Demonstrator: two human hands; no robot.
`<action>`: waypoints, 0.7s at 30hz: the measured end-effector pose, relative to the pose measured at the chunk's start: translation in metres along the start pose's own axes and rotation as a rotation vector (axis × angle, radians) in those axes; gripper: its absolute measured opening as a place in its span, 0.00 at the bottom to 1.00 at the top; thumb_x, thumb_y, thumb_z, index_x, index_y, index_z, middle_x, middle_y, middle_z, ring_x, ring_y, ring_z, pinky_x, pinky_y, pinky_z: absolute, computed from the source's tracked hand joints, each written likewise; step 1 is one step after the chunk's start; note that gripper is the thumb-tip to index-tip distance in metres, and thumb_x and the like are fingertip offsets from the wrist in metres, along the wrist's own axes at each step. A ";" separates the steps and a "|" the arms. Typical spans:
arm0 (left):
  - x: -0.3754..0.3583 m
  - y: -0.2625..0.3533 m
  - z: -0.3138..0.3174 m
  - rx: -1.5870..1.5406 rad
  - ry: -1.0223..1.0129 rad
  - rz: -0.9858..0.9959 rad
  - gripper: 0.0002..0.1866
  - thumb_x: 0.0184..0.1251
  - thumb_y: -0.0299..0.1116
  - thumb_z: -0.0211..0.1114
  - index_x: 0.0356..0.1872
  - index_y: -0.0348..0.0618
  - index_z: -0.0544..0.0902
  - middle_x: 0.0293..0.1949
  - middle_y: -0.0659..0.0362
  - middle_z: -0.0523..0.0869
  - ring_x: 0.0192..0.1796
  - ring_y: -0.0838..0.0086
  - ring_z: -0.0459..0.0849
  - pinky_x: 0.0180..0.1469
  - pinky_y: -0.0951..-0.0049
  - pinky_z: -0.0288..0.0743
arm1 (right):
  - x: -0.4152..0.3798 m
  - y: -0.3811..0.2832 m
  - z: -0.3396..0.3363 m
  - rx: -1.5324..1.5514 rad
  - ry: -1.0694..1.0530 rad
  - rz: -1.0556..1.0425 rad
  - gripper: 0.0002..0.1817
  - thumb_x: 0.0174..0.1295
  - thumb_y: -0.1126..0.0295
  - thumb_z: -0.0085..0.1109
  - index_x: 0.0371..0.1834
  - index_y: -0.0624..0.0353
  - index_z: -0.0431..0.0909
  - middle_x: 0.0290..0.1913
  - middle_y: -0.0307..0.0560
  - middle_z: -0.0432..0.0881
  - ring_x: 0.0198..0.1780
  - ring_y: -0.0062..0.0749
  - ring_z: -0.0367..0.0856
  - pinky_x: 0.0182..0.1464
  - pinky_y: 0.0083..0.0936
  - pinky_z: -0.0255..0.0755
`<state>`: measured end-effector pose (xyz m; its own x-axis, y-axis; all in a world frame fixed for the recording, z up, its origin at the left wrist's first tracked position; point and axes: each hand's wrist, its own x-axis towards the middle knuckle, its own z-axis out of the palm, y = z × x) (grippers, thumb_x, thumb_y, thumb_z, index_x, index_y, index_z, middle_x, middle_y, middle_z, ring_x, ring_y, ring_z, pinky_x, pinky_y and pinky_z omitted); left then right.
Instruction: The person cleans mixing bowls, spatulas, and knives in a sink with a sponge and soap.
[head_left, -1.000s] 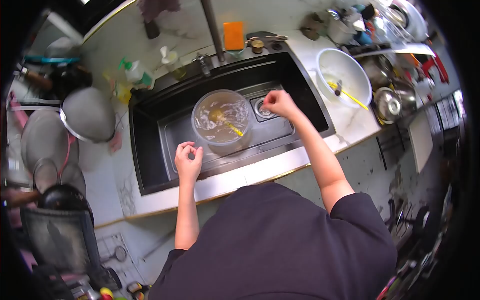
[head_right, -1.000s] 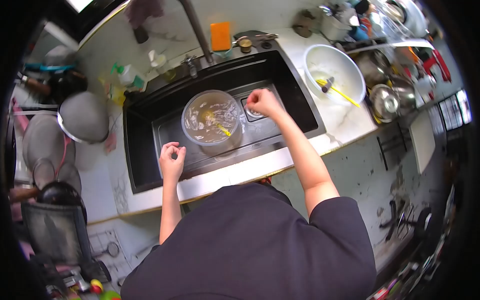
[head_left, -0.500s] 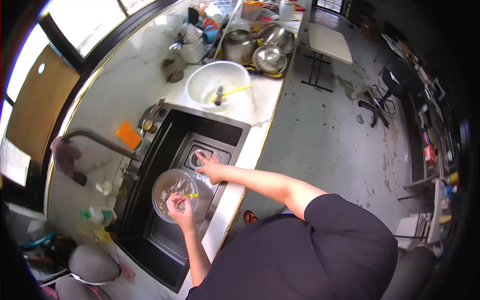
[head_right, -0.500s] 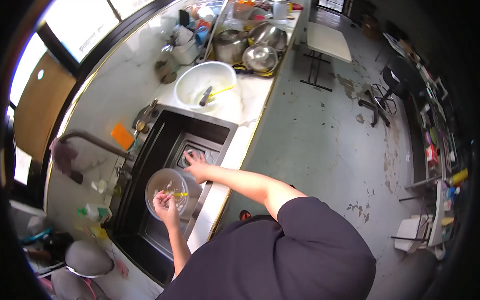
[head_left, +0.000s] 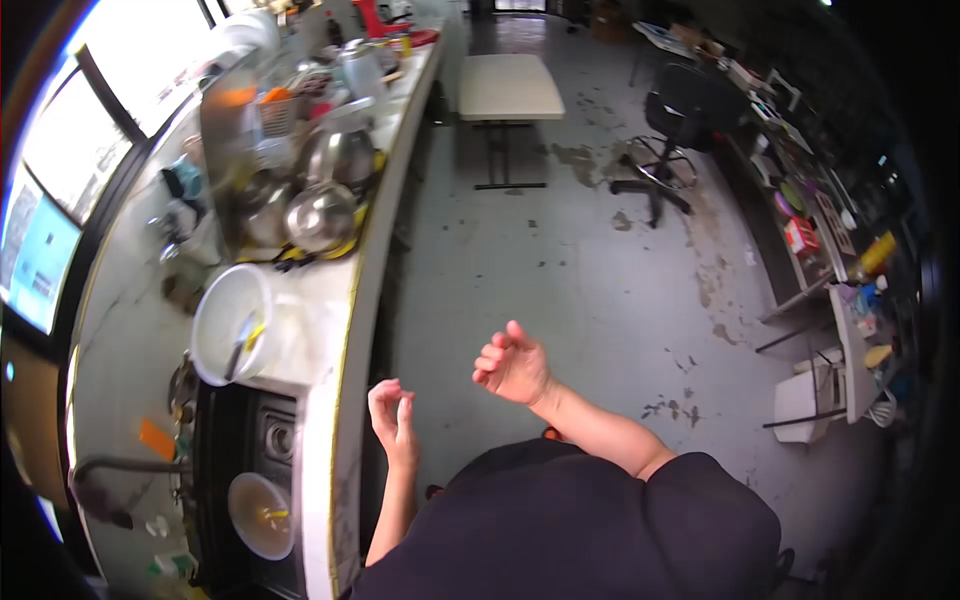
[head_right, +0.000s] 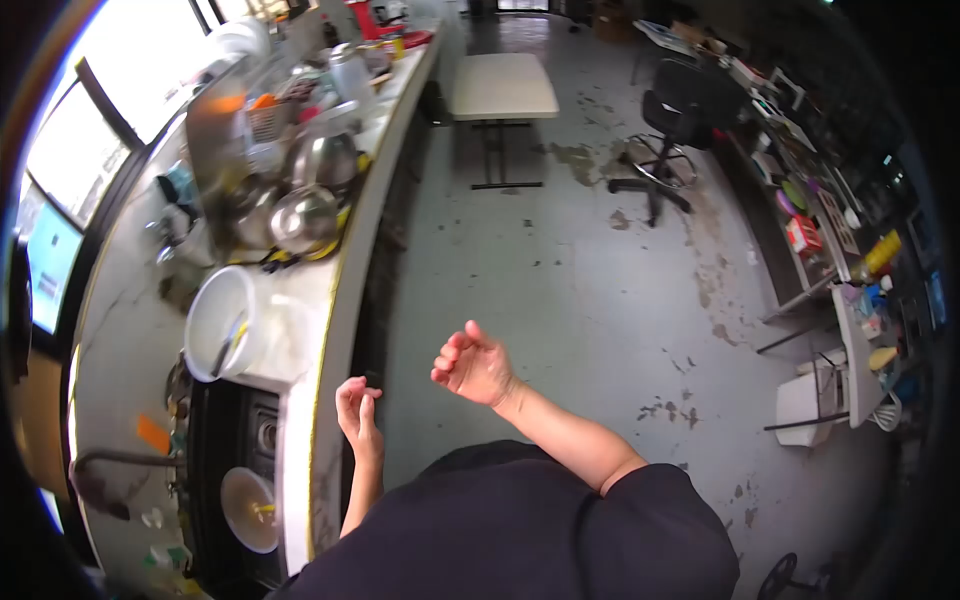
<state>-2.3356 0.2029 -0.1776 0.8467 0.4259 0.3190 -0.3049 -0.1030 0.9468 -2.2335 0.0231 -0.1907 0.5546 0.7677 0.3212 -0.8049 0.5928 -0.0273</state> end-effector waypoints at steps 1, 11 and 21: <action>0.010 -0.004 0.037 -0.067 -0.004 -0.089 0.09 0.58 0.24 0.52 0.40 0.36 0.68 0.43 0.55 0.70 0.36 0.76 0.73 0.46 0.75 0.66 | -0.020 -0.036 0.012 -0.018 -0.027 -0.057 0.22 0.62 0.52 0.40 0.42 0.56 0.77 0.35 0.42 0.79 0.41 0.33 0.74 0.53 0.33 0.64; 0.149 -0.038 0.312 0.115 -0.708 -0.105 0.35 0.49 0.38 0.63 0.61 0.48 0.60 0.60 0.50 0.54 0.54 0.63 0.67 0.55 0.59 0.62 | -0.066 -0.295 0.038 -0.172 -0.029 -0.421 0.23 0.59 0.45 0.41 0.45 0.49 0.76 0.41 0.38 0.76 0.42 0.29 0.71 0.55 0.31 0.58; 0.406 -0.121 0.540 0.064 -0.972 0.041 0.42 0.46 0.46 0.66 0.63 0.48 0.56 0.62 0.44 0.45 0.61 0.52 0.56 0.62 0.52 0.50 | 0.016 -0.584 0.034 -0.279 0.086 -0.716 0.25 0.59 0.44 0.39 0.45 0.49 0.76 0.44 0.41 0.76 0.45 0.35 0.70 0.53 0.36 0.60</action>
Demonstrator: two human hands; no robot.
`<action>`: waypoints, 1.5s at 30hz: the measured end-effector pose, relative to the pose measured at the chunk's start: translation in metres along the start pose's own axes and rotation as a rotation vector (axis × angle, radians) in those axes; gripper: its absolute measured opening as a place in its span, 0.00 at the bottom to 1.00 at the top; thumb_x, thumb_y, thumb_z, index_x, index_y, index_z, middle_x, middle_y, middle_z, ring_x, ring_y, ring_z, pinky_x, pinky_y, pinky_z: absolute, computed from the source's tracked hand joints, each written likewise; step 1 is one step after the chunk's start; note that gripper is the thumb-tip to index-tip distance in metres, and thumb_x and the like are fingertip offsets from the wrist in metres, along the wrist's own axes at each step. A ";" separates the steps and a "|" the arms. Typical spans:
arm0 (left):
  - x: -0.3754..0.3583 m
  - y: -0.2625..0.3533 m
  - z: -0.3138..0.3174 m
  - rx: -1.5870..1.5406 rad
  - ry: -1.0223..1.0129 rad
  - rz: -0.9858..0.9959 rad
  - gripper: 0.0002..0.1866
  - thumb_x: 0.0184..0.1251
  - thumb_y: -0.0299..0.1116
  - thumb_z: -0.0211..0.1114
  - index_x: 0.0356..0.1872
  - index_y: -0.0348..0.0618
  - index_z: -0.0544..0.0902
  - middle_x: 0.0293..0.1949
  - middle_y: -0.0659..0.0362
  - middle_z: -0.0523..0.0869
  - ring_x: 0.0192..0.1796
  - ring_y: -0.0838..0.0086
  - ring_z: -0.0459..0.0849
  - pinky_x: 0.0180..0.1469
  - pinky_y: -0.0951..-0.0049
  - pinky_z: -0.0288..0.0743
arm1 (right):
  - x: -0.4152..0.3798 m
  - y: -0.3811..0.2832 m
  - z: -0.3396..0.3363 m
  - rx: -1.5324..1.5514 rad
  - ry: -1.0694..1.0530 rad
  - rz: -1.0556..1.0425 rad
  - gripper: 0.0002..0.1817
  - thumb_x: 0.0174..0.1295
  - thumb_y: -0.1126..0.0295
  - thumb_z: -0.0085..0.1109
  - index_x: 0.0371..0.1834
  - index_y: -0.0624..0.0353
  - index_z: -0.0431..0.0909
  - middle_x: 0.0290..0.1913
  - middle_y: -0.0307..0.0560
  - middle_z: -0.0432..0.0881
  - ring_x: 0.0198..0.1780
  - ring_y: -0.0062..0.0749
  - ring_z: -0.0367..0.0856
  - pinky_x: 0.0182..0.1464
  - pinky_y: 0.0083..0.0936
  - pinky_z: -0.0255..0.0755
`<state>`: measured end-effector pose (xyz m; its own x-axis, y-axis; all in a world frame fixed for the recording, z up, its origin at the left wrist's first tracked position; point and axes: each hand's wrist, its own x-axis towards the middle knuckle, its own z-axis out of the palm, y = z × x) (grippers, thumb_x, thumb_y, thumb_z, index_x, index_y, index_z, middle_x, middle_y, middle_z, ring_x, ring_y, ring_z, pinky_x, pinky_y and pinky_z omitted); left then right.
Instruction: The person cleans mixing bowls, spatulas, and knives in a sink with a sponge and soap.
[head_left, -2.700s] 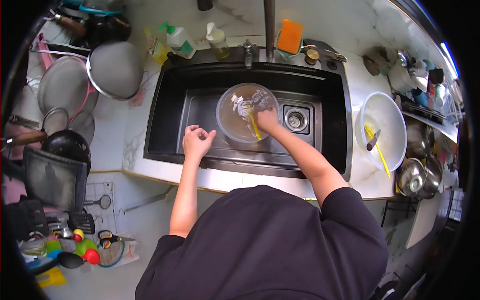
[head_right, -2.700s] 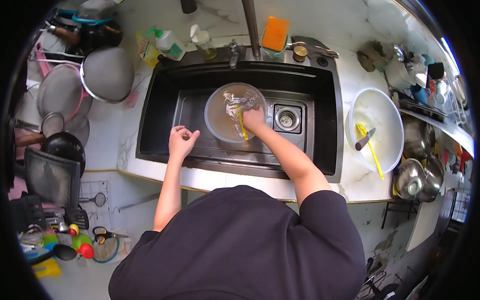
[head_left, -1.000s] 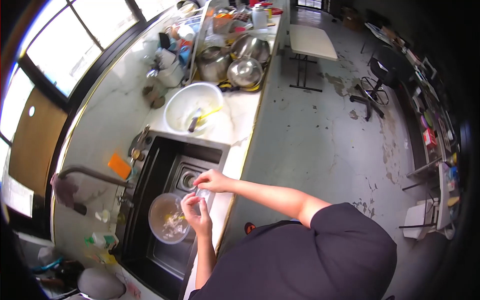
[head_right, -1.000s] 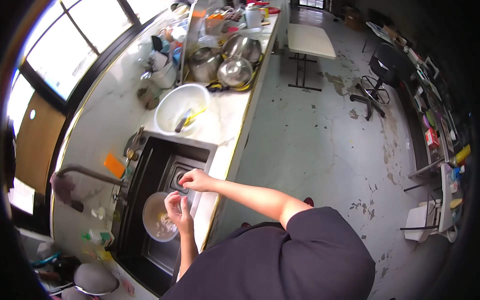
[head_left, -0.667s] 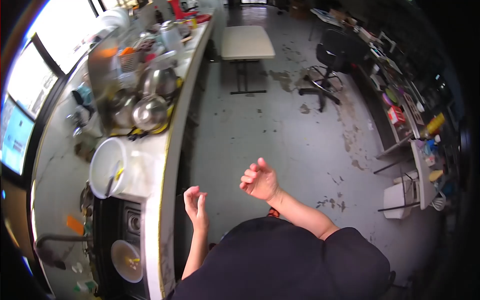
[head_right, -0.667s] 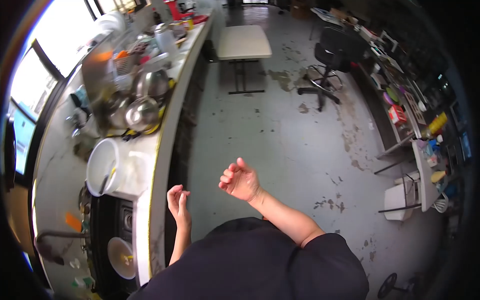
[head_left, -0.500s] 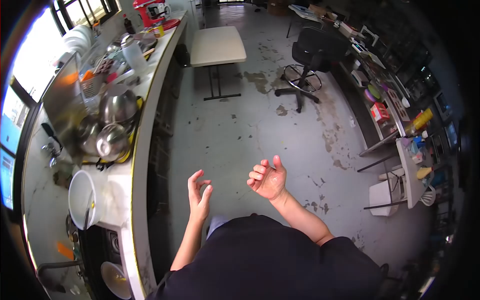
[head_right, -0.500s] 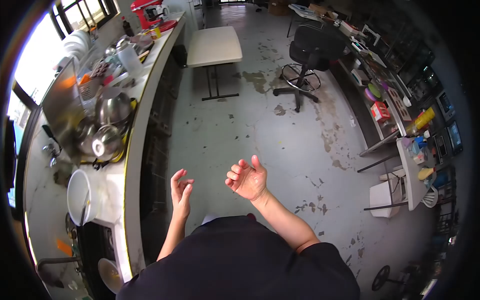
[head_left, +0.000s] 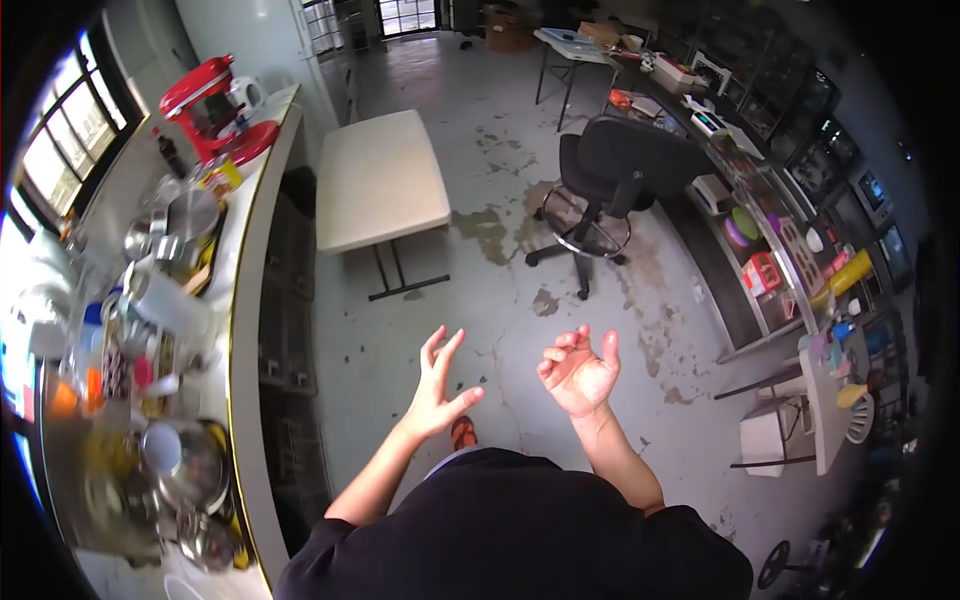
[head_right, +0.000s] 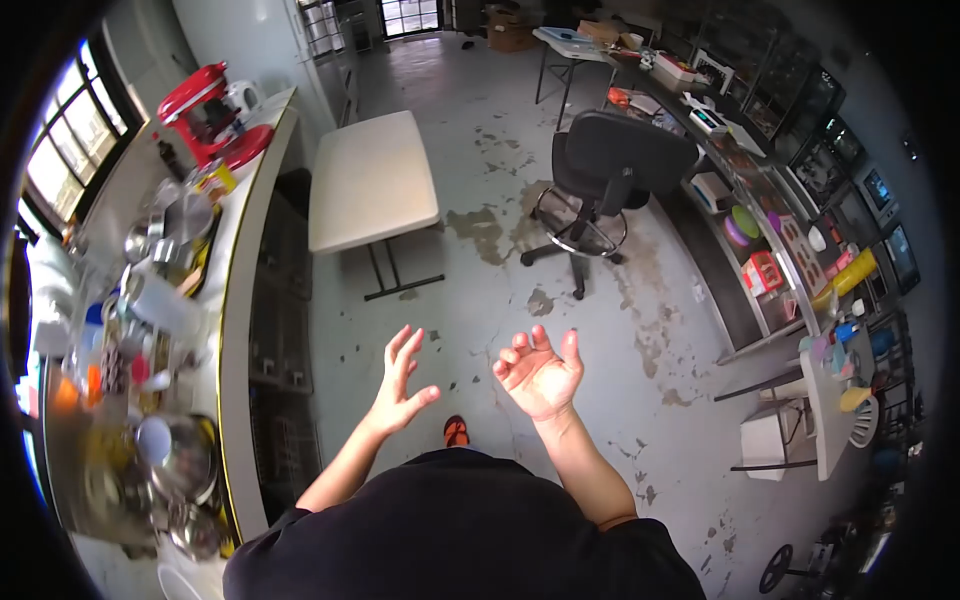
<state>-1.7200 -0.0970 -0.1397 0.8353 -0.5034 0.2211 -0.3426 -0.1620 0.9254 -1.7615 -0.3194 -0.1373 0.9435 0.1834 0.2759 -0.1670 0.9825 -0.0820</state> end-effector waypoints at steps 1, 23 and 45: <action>0.037 -0.001 -0.009 0.013 -0.024 0.021 0.42 0.46 0.46 0.66 0.63 0.48 0.56 0.62 0.44 0.46 0.62 0.52 0.55 0.62 0.52 0.50 | 0.024 -0.019 -0.001 -0.069 -0.041 -0.030 0.26 0.59 0.44 0.39 0.46 0.49 0.75 0.45 0.42 0.76 0.46 0.36 0.70 0.54 0.36 0.59; 0.628 -0.190 -0.119 0.208 0.423 -0.114 0.30 0.56 0.42 0.59 0.59 0.45 0.63 0.61 0.46 0.54 0.64 0.55 0.55 0.62 0.58 0.52 | 0.669 -0.320 -0.169 -0.081 -0.261 0.076 0.22 0.59 0.46 0.42 0.43 0.48 0.77 0.39 0.34 0.74 0.42 0.28 0.65 0.54 0.34 0.53; 1.204 -0.400 -0.359 0.203 0.511 -0.026 0.32 0.52 0.42 0.61 0.59 0.44 0.63 0.61 0.42 0.52 0.64 0.50 0.51 0.62 0.55 0.52 | 1.235 -0.484 -0.399 -0.116 0.108 0.118 0.21 0.57 0.49 0.44 0.39 0.52 0.77 0.40 0.39 0.76 0.47 0.36 0.66 0.58 0.41 0.51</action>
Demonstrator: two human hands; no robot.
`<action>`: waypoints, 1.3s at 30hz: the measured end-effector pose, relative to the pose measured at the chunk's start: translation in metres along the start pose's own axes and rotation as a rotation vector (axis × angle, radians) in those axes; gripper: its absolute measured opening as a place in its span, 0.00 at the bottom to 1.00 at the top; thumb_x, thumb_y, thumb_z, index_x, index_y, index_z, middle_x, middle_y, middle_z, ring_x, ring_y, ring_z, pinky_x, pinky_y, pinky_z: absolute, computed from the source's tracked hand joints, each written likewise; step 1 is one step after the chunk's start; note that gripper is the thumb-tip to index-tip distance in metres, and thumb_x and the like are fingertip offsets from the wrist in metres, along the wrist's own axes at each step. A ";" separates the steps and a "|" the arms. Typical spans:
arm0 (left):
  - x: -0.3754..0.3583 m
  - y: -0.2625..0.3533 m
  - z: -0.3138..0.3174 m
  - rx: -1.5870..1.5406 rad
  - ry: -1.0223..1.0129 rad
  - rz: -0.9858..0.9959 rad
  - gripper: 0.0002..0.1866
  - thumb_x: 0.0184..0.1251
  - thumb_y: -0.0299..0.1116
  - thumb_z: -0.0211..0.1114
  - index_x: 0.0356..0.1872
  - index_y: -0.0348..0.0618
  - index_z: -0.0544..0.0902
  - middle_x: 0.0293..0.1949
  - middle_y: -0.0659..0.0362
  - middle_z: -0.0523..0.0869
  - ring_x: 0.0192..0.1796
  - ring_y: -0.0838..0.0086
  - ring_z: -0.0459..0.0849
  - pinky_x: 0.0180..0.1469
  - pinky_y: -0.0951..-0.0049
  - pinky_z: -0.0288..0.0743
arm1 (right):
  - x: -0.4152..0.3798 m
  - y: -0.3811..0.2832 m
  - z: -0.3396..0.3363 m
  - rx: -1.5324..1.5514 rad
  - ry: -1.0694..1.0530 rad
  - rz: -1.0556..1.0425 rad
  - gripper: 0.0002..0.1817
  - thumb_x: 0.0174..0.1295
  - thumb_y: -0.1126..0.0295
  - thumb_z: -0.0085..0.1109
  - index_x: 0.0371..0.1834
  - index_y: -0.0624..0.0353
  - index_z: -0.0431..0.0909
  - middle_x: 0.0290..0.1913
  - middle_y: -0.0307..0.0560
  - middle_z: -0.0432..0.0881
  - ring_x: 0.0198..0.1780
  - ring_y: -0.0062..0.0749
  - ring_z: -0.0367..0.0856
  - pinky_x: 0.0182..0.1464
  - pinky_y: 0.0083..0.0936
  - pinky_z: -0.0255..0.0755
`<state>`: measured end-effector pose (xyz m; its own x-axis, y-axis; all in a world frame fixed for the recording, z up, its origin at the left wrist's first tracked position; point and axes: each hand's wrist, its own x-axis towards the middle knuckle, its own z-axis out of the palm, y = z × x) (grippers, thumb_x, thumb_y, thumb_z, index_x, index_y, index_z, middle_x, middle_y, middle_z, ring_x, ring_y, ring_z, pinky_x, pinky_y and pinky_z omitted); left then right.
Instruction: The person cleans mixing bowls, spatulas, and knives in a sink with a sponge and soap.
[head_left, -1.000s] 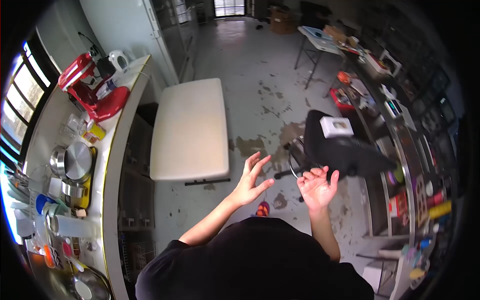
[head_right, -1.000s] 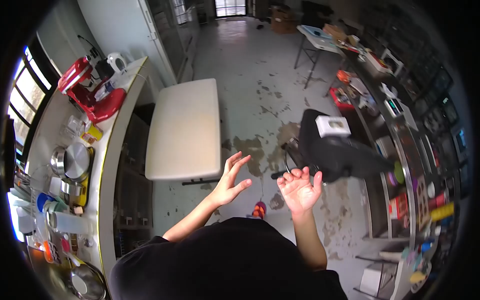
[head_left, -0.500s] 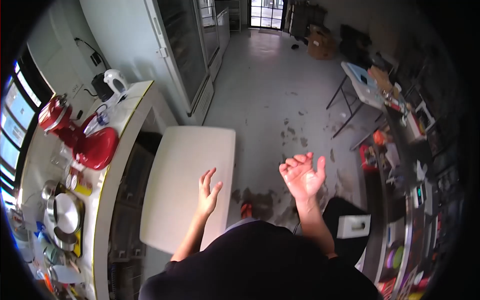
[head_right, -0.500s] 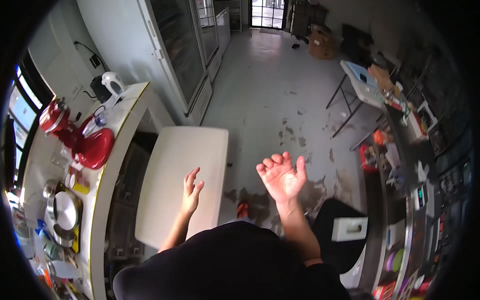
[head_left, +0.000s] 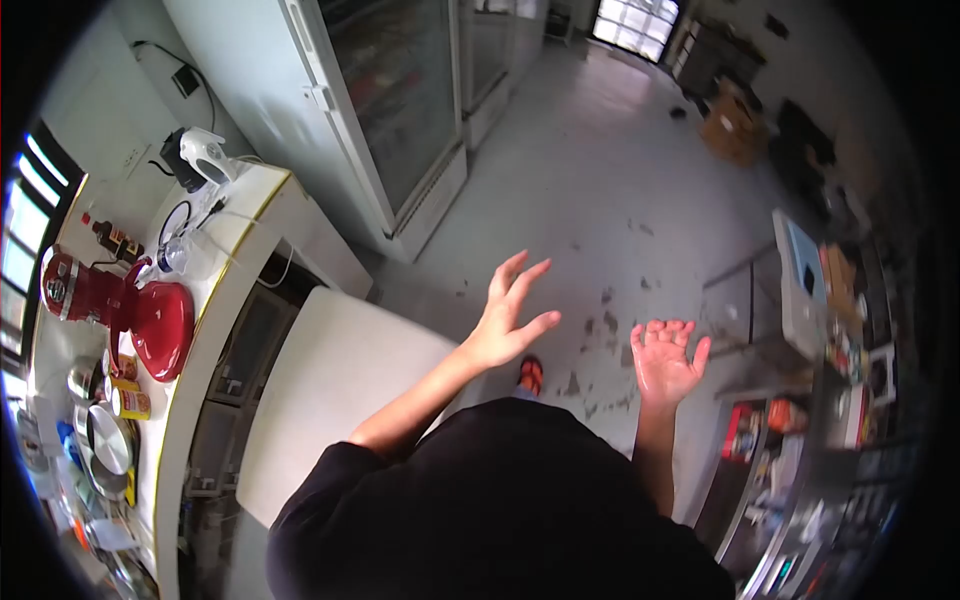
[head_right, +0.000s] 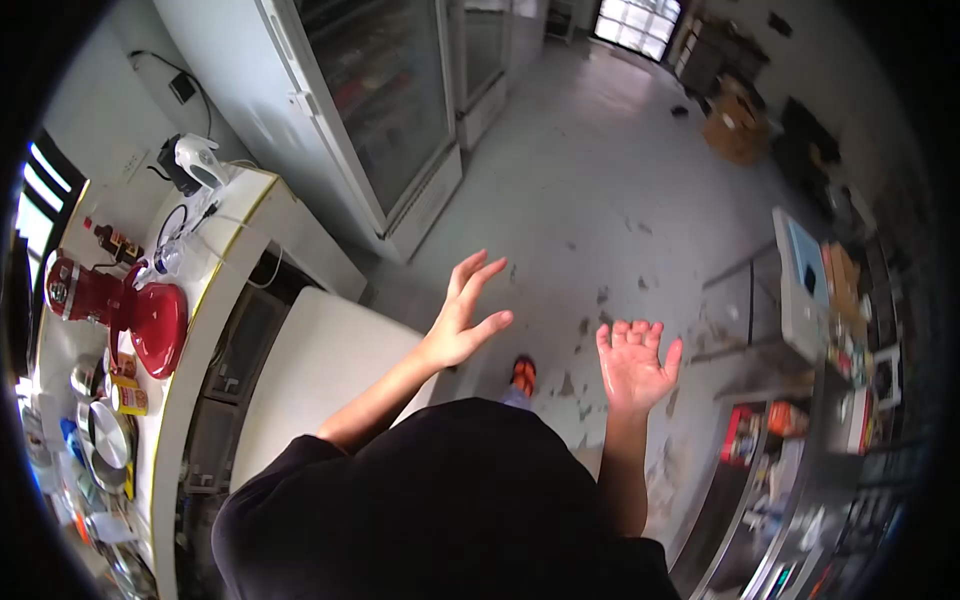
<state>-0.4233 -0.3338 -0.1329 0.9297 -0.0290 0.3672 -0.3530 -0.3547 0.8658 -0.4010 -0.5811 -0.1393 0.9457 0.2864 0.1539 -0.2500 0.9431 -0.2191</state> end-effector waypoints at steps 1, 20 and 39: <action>0.024 -0.016 -0.002 0.014 0.033 0.002 0.32 0.52 0.42 0.61 0.59 0.44 0.63 0.61 0.42 0.52 0.64 0.50 0.51 0.62 0.55 0.52 | 0.037 -0.012 -0.004 -0.002 -0.005 0.001 0.20 0.58 0.49 0.44 0.38 0.52 0.77 0.40 0.39 0.76 0.47 0.35 0.66 0.58 0.41 0.50; 0.311 -0.159 -0.328 0.634 1.234 0.035 0.22 0.51 0.33 0.62 0.50 0.42 0.71 0.48 0.54 0.70 0.49 0.67 0.70 0.51 0.70 0.65 | 0.473 0.126 -0.040 -0.056 -0.350 0.586 0.20 0.61 0.57 0.39 0.40 0.58 0.77 0.40 0.44 0.78 0.48 0.36 0.69 0.56 0.36 0.56; 0.387 -0.166 -0.374 0.269 1.554 0.122 0.25 0.51 0.32 0.64 0.44 0.37 0.57 0.33 0.57 0.73 0.35 0.78 0.69 0.39 0.80 0.62 | 0.617 0.129 -0.072 -0.084 -0.210 0.790 0.18 0.62 0.59 0.41 0.39 0.61 0.76 0.38 0.46 0.77 0.43 0.36 0.71 0.51 0.35 0.61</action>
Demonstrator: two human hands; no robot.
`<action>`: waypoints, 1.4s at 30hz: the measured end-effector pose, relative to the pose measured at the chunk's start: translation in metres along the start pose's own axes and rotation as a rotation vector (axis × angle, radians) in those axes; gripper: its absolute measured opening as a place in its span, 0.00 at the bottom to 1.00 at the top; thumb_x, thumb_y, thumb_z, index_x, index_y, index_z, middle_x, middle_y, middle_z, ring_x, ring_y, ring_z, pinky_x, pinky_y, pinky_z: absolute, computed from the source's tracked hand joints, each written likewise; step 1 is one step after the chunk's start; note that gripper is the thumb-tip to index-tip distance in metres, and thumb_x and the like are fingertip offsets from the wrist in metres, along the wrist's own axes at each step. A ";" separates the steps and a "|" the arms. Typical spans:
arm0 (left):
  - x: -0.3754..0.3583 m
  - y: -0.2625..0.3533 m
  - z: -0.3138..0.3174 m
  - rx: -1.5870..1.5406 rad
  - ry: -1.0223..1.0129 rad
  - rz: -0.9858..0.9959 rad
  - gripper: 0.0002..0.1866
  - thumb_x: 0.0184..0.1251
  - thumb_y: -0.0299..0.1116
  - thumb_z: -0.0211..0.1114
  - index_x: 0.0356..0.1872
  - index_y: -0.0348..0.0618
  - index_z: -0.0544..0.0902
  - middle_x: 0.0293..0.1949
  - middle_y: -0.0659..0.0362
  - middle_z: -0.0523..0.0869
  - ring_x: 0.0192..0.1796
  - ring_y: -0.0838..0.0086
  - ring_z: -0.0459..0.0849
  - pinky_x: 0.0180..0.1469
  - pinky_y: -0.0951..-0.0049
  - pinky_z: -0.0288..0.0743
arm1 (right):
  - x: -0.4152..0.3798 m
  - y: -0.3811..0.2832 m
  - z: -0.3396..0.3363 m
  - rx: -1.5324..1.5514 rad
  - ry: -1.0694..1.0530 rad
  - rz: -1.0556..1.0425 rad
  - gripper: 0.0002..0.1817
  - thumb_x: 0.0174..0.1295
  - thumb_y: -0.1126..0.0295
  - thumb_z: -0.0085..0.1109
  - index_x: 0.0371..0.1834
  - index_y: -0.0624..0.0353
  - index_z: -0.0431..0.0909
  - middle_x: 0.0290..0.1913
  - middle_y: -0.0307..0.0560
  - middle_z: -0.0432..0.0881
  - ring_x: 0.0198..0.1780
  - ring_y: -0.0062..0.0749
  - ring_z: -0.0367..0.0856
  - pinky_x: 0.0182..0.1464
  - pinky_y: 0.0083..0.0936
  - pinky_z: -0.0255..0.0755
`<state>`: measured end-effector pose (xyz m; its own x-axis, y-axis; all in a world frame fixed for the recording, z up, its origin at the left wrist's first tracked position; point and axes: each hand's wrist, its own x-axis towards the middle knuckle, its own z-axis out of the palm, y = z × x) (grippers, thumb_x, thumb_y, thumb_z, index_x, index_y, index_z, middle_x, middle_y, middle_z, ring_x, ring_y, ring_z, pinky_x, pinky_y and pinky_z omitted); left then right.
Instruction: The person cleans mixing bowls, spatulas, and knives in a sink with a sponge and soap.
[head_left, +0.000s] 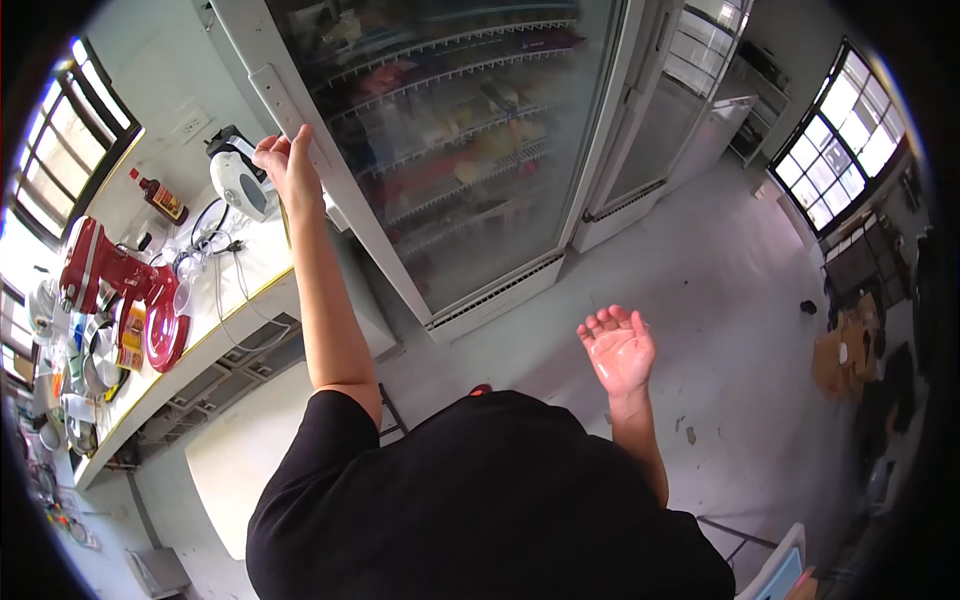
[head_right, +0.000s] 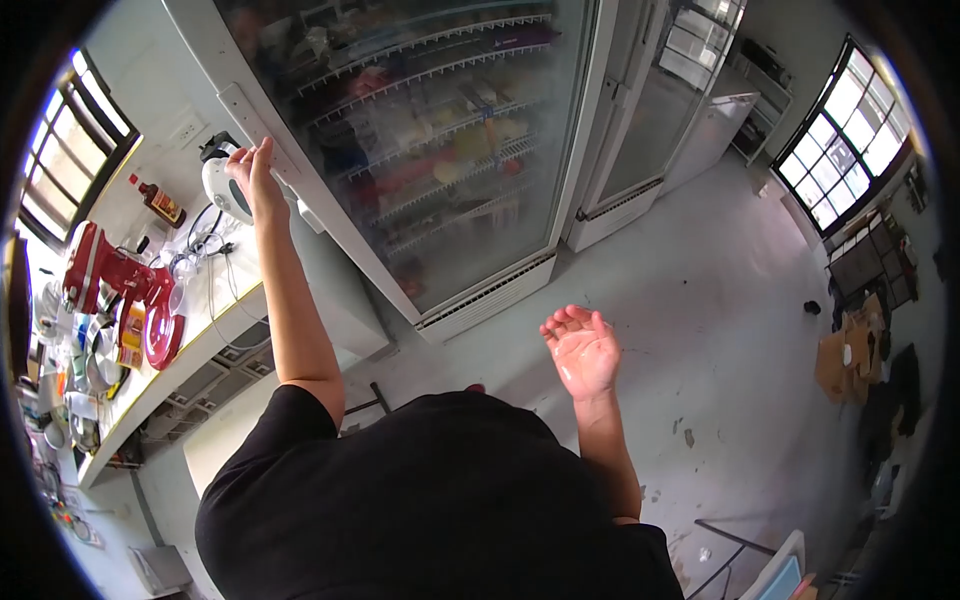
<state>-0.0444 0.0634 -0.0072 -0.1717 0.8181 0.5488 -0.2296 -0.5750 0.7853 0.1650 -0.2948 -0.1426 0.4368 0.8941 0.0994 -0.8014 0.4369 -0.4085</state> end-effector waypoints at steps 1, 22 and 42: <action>-0.001 0.002 0.002 0.020 0.017 -0.001 0.25 0.52 0.33 0.64 0.43 0.37 0.57 0.32 0.58 0.73 0.35 0.79 0.69 0.39 0.80 0.62 | 0.000 -0.001 0.000 0.009 -0.002 0.031 0.17 0.61 0.60 0.41 0.39 0.61 0.76 0.38 0.46 0.77 0.44 0.36 0.71 0.51 0.35 0.61; -0.234 0.106 0.018 -0.284 -0.158 -0.084 0.10 0.53 0.21 0.52 0.36 0.41 0.64 0.21 0.60 0.72 0.20 0.80 0.67 0.25 0.80 0.64 | -0.068 -0.042 -0.020 -1.279 0.558 -0.582 0.27 0.64 0.56 0.41 0.63 0.58 0.53 0.67 0.48 0.41 0.68 0.39 0.37 0.64 0.34 0.43; -0.208 -0.225 0.048 1.210 -0.770 -0.231 0.15 0.54 0.42 0.55 0.42 0.51 0.77 0.48 0.48 0.72 0.51 0.53 0.69 0.47 0.53 0.67 | -0.057 -0.177 -0.123 -1.138 0.780 -0.611 0.28 0.63 0.59 0.44 0.66 0.43 0.49 0.68 0.36 0.46 0.68 0.33 0.43 0.65 0.35 0.44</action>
<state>0.0891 0.0230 -0.2839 0.3927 0.9154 0.0884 0.8196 -0.3920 0.4180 0.3322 -0.4354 -0.1872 0.9709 0.1730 0.1658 0.1546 0.0769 -0.9850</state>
